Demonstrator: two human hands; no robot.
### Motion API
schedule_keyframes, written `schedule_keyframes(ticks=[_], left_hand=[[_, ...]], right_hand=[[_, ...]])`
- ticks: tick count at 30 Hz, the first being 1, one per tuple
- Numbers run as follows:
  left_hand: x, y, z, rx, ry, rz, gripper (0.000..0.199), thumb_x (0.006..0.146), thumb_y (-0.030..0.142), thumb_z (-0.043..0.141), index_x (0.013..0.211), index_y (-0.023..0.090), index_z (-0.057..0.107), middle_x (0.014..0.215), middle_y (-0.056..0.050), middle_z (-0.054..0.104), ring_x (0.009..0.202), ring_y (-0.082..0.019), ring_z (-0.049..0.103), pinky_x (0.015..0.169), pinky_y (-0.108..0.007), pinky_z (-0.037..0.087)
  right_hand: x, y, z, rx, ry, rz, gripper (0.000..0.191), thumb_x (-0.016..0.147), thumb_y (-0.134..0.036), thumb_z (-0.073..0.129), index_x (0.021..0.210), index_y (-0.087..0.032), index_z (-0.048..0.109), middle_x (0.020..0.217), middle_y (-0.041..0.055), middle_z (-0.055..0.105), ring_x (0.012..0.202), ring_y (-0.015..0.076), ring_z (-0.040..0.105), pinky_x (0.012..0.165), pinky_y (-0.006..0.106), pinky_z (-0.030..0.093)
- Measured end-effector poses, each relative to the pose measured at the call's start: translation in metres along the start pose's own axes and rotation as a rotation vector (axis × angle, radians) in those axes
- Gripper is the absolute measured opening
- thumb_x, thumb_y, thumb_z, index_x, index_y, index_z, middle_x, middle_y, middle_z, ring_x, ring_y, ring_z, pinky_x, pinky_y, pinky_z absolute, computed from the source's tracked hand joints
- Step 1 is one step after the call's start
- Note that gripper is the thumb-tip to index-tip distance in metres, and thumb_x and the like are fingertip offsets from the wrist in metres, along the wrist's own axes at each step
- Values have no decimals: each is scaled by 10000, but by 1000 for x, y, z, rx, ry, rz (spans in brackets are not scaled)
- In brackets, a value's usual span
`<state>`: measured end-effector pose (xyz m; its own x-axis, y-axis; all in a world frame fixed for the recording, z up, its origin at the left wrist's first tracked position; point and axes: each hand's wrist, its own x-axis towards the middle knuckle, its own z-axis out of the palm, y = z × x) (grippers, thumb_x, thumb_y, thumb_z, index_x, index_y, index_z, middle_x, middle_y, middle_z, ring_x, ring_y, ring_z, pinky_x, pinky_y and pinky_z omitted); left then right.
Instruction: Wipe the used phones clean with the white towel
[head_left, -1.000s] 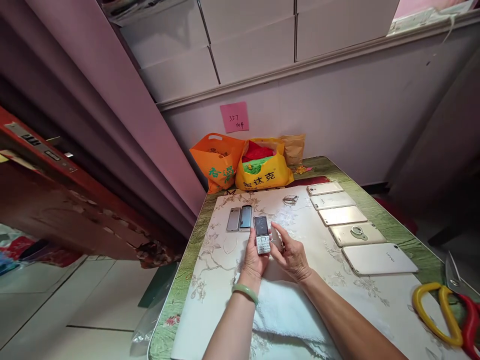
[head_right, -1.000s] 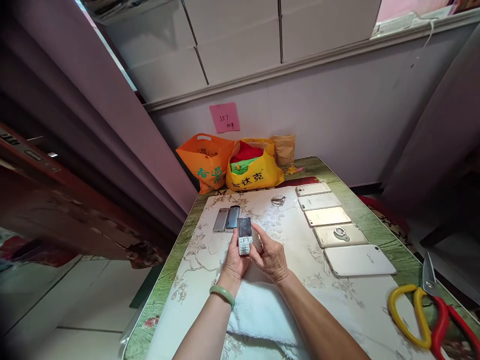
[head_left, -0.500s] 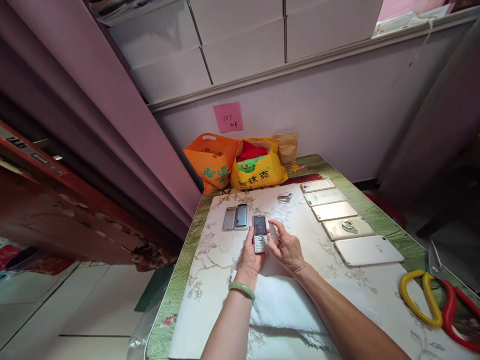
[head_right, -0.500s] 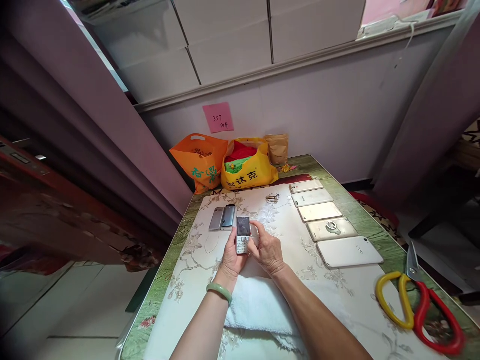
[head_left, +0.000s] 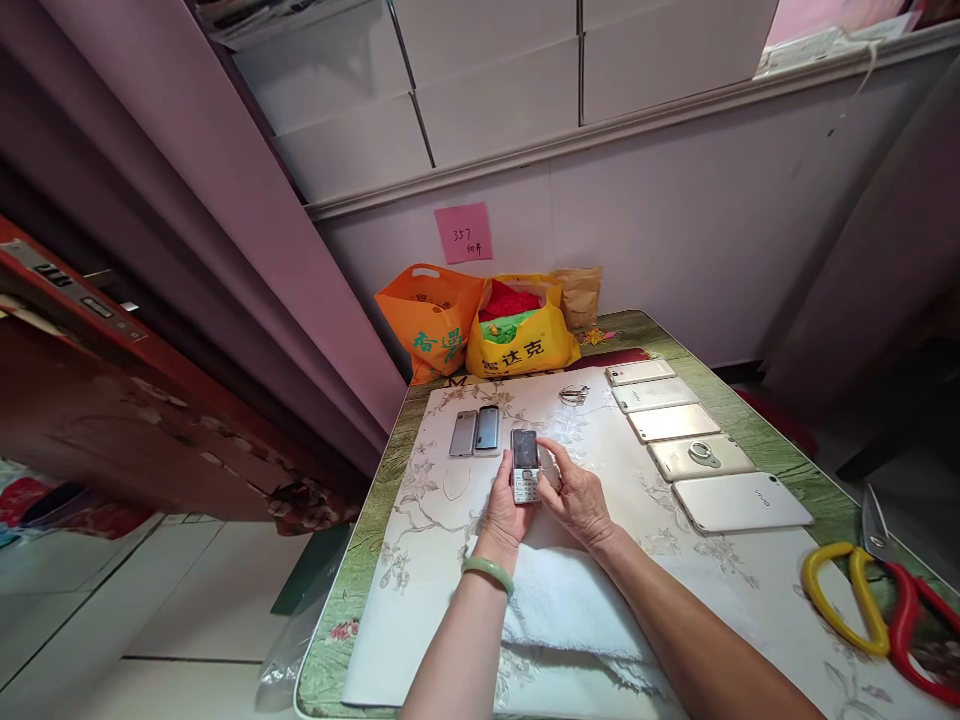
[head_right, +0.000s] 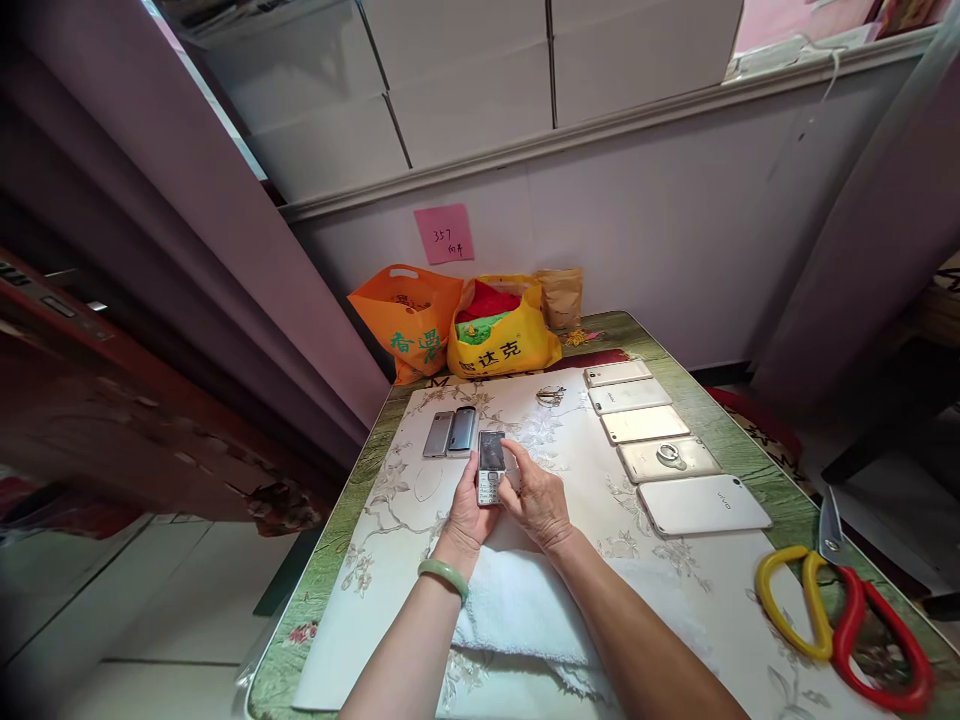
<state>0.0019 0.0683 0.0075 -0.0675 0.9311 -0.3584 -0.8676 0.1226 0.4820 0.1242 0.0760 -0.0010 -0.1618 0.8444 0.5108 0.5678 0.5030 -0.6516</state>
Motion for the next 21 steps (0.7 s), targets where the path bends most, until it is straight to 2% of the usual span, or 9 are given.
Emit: schedule_keyframes(ticks=[3,8,15,21], left_hand=[[-1,0,1,26,3,0,290,901,381,665,1015,120,724,880,-73,752,759,-161,700,773,-262,557],[-1,-1,0,49,-10,-21,337,876,405,693,1061,125,712,943,-83,757,781,-174,704,809,-295,563],[1,-3,-4,95,-10,-6,365,839,414,733,1060,124,711,944,-94,766,842,-209,724,844,-330,571],[-1,-3,-2,106,-32,-10,457,855,512,691,1078,114,710,938,-114,765,882,-235,729,854,-346,569]], right_hand=[[1,-1,-1,7,7,14,555,869,-274,475,1418,-220,536,750,-14,709,522,139,592,595,226,449],[2,-1,-4,7,5,50,488,845,-294,494,1311,-199,602,587,-48,620,467,139,562,542,219,420],[3,-1,-4,44,33,78,506,887,-329,490,1370,-198,564,524,-72,548,424,135,509,523,221,403],[3,-1,-6,29,42,45,452,868,-311,497,1290,-180,594,540,-69,551,439,128,514,515,213,389]])
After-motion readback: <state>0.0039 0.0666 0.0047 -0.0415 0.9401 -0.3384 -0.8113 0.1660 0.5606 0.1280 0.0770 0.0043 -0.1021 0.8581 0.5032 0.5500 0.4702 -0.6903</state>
